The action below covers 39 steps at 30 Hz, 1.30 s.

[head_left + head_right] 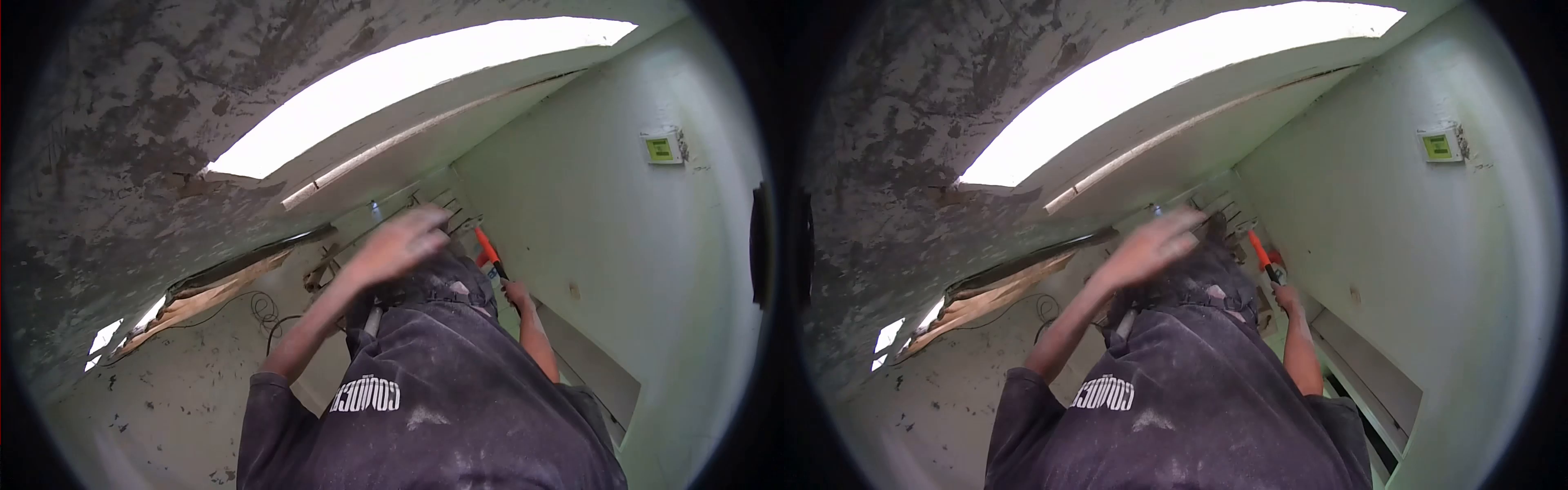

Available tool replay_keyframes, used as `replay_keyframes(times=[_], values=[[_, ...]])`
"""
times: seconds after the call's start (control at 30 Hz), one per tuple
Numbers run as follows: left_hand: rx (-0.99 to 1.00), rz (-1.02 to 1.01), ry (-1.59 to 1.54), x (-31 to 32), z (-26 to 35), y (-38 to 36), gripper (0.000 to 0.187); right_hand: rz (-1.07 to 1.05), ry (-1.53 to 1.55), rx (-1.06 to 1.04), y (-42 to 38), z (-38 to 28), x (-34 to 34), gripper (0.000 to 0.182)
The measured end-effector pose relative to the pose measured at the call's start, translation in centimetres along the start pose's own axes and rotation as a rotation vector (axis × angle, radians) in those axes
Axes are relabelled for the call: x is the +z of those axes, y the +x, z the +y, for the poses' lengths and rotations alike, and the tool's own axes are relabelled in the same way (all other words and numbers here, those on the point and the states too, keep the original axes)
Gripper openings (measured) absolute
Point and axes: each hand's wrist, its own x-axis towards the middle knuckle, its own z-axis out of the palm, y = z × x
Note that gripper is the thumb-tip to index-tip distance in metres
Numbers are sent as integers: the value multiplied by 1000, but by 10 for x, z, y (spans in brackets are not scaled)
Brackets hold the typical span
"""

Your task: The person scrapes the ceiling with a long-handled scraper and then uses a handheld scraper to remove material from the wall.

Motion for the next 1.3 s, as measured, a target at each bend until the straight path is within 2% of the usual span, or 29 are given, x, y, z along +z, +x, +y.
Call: replay_keyframes(times=[0.03,0.07,0.13,0.17,0.2,0.23,0.3,0.37,0.4,0.47,0.5,0.57,0.6,0.63,0.67,0.7,0.73,0.77,0.83,0.9,0.97,1.0,1.03,1.07,1.1,1.13,1.23,1.27,1.3], values=[[280,-168,-72,14,12,-1,52,-1,0,-4,1,3,3,42],[284,-161,-66,27,-9,-4,52,-4,28,23,1,6,5,41],[103,-406,-219,55,-73,-8,51,17,66,38,-8,6,4,40],[-456,-349,315,19,-62,-11,51,15,63,34,-5,12,4,40],[-63,19,281,39,-171,-18,52,6,41,19,4,18,7,41],[-54,10,290,16,-126,-40,52,-2,24,10,5,19,10,41],[-262,-18,246,-3,-26,-2,58,-13,32,43,1,21,9,41],[300,-117,-188,8,45,2,57,-27,27,61,-2,22,10,41],[303,-115,-185,20,33,-6,57,-42,30,77,3,24,10,41],[136,-519,30,51,-3,-16,63,-47,34,93,4,23,2,41],[-95,-407,317,31,1,-5,62,-48,-1,83,-1,16,0,40],[-178,-21,1127,19,-34,-6,58,-50,-19,77,-2,7,-1,40],[-168,-29,1130,12,-8,-1,58,-38,-17,61,-2,7,-1,39],[-31,56,532,-1,44,6,57,-25,-16,44,-2,9,-4,38],[93,136,-71,-7,85,13,56,-23,-14,47,48,68,2,38],[349,18,-150,4,107,6,52,70,-268,-161,103,112,4,41],[524,-170,-222,22,127,-5,49,165,-523,-370,157,115,38,44],[528,-163,-219,20,123,-5,49,171,-526,-375,109,91,12,44],[291,-722,-326,10,105,-13,49,-30,-51,-28,5,-3,-11,41],[-197,-417,632,-33,94,-15,46,-22,-17,-18,-16,-14,-9,42],[-227,89,1310,-36,38,-26,48,21,37,-23,-3,-16,-12,43],[-187,79,1311,-40,61,-22,48,58,-33,-102,21,-2,-6,43],[-49,57,599,-50,104,-22,49,92,-108,-169,33,16,-3,43],[70,13,-116,-54,136,-23,51,112,-83,-141,32,23,-4,43],[421,-159,-418,-46,150,-27,62,101,-70,-97,31,19,-3,44],[443,-185,-428,-34,153,-25,62,87,-59,-59,28,15,-2,44],[220,-738,-153,6,136,-15,67,77,-86,-3,7,-1,-12,50],[-26,-550,405,8,106,-20,56,36,4,12,-1,-3,-14,47],[-306,-463,1004,12,100,-18,51,39,13,14,-5,-3,-10,47]])
